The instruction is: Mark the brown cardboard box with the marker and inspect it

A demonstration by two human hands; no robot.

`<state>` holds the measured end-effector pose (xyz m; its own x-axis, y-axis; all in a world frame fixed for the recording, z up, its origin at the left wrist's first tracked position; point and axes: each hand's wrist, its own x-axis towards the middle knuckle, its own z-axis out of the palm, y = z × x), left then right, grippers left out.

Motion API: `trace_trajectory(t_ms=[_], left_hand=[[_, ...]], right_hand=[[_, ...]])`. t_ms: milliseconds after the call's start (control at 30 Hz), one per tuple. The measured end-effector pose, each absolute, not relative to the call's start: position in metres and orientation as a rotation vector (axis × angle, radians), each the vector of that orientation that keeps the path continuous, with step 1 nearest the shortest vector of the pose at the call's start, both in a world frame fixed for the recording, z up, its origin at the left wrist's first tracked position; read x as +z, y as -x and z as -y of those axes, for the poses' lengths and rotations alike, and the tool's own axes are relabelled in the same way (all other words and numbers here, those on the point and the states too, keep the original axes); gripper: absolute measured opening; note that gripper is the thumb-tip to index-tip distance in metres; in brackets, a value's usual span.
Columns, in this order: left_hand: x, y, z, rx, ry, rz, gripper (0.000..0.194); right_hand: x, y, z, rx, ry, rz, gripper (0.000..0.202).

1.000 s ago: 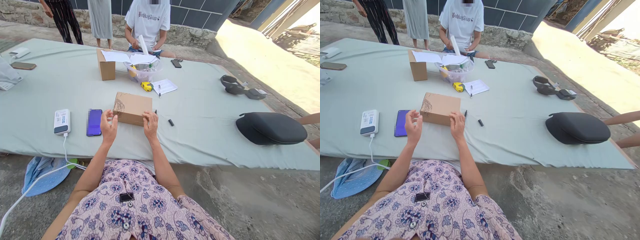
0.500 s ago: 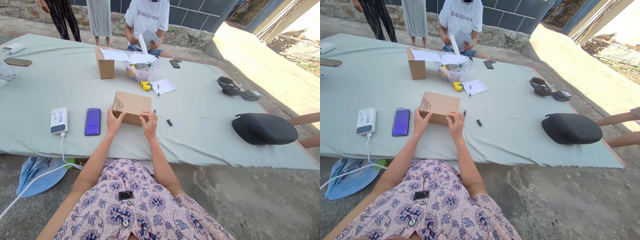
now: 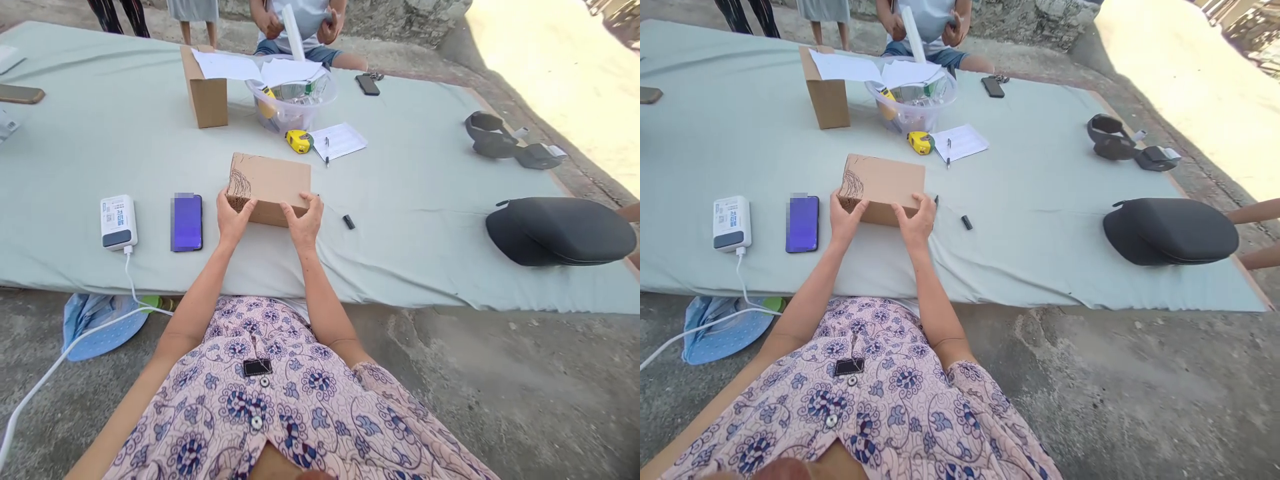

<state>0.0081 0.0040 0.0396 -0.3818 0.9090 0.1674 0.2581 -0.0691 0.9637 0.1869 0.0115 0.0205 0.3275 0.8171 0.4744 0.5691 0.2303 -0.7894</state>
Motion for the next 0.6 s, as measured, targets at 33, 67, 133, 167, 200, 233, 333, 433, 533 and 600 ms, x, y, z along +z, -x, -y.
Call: trace_trajectory(t_ms=[33, 67, 133, 167, 200, 233, 333, 433, 533, 600], left_hand=[[0.040, -0.010, -0.004, 1.482, -1.252, -1.652, 0.076], [0.040, -0.012, -0.005, 1.478, -1.244, -1.665, 0.079], [0.041, -0.016, -0.005, 1.477, -1.230, -1.701, 0.087], [0.041, -0.018, -0.006, 1.481, -1.228, -1.720, 0.091], [0.041, -0.020, -0.007, 1.487, -1.230, -1.735, 0.094], [0.040, -0.021, -0.008, 1.496, -1.235, -1.745, 0.096], [0.037, -0.020, -0.011, 1.512, -1.243, -1.748, 0.094], [0.033, -0.013, -0.012, 1.520, -1.242, -1.699, 0.086], [0.027, -0.003, -0.013, 1.549, -1.239, -1.576, 0.073], [0.022, 0.003, -0.014, 1.587, -1.232, -1.483, 0.067]], right_hand=[[0.022, -0.186, -0.013, 0.266, 1.473, 1.356, 0.057], [0.023, -0.184, -0.014, 0.260, 1.502, 1.354, 0.062], [0.024, -0.178, -0.016, 0.261, 1.550, 1.328, 0.071], [0.023, -0.175, -0.018, 0.269, 1.556, 1.307, 0.074], [0.023, -0.173, -0.019, 0.279, 1.545, 1.286, 0.075], [0.021, -0.173, -0.020, 0.289, 1.522, 1.269, 0.075], [0.017, -0.180, -0.022, 0.307, 1.441, 1.278, 0.072], [0.014, -0.199, -0.020, 0.373, 1.360, 1.373, 0.059], [0.011, -0.217, -0.016, 0.520, 1.273, 1.413, 0.051], [0.009, -0.224, -0.015, 0.611, 1.216, 1.392, 0.052]])
